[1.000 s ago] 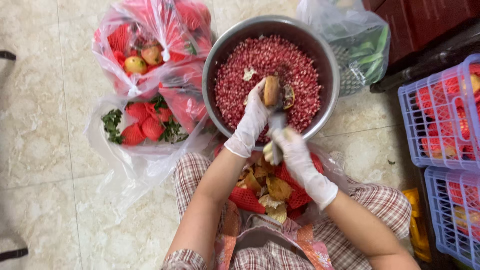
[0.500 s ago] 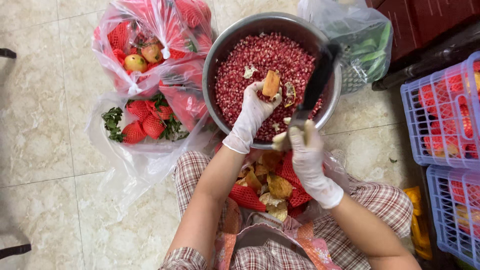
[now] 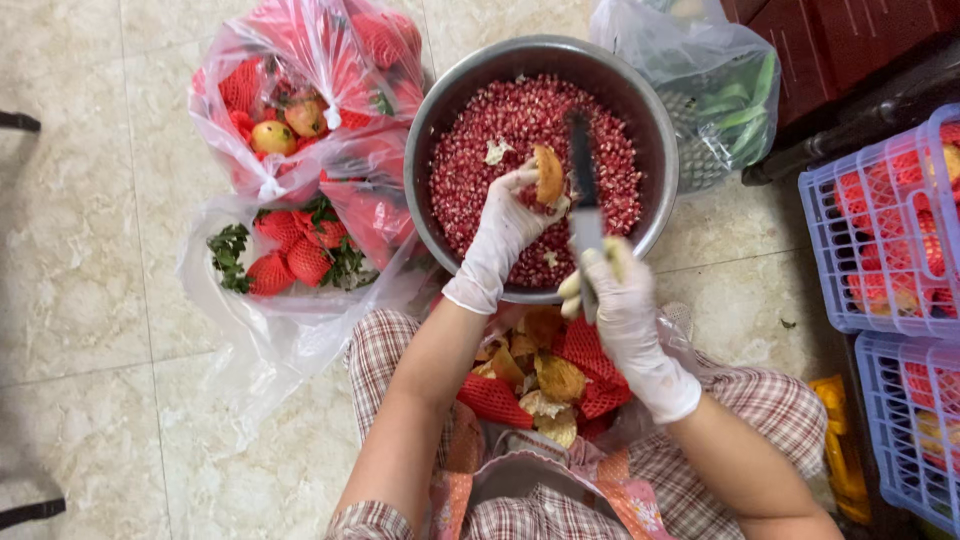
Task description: The person sits on the floor and uses a knife to cut and separate pomegranate seeds from the rind. The seeds are collected in a large metal bowl, while the rinds are discarded into a plastic bag.
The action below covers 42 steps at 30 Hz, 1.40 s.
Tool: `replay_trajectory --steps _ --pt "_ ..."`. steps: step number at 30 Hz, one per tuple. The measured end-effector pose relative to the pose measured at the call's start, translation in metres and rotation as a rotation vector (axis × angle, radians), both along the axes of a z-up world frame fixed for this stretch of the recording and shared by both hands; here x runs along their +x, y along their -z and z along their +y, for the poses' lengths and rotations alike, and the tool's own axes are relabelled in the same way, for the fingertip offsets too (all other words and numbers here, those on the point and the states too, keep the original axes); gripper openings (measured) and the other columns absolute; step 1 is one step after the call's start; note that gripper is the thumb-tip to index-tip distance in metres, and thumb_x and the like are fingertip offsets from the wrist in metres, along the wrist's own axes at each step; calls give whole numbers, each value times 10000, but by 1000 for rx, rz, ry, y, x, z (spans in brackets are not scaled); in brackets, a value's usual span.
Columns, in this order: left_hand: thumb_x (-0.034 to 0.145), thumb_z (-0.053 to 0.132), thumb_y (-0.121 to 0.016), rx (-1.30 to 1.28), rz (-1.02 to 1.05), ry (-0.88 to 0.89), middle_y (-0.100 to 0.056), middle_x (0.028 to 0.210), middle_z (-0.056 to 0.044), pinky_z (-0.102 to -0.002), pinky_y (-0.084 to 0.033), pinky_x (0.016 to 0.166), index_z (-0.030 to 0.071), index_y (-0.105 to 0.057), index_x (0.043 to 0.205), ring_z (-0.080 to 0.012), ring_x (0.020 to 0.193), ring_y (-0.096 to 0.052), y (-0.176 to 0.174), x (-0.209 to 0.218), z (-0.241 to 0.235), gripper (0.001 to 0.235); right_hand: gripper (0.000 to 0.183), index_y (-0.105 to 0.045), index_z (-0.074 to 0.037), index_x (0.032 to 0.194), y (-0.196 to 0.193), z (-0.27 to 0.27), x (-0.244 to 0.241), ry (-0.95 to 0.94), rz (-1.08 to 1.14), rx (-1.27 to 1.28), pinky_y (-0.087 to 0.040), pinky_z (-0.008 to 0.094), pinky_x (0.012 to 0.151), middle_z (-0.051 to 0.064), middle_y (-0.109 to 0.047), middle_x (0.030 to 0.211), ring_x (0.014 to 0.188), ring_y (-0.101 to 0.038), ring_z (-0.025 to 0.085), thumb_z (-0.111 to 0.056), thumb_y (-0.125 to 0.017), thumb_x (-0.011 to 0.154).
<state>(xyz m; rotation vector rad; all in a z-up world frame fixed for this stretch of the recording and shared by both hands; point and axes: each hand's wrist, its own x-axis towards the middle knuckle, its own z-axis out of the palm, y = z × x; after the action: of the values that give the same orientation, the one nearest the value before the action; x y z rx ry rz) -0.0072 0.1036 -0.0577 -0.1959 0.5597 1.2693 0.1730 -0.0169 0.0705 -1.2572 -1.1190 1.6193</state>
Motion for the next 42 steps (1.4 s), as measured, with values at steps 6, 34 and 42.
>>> replay_trajectory --steps 6,34,42 --pt "826 75 -636 141 247 72 -611 1179 -85 -576 -547 919 176 -602 1316 -266 1095 -591 -25 -3 -9 501 217 -597 -42 1164 10 22 -7 -98 14 -183 -540 264 479 95 -727 809 554 -664 133 -180 -532 1010" --pt "884 -68 -627 322 1475 41 -748 1213 -45 -264 -555 930 142 -744 1170 -162 1005 -680 -32 -64 -41 373 297 -662 -72 1167 -21 46 46 -97 -5 -154 -584 199 683 39 -755 948 729 -706 63 -60 -651 870" --pt "730 138 -851 425 2092 189 -680 902 -103 -351 -552 750 72 -739 936 -226 819 -669 2 -72 -45 244 333 -656 -29 1217 -29 13 77 -306 -155 -117 -444 209 518 80 -764 1101 583 -527 70 -157 -630 911"
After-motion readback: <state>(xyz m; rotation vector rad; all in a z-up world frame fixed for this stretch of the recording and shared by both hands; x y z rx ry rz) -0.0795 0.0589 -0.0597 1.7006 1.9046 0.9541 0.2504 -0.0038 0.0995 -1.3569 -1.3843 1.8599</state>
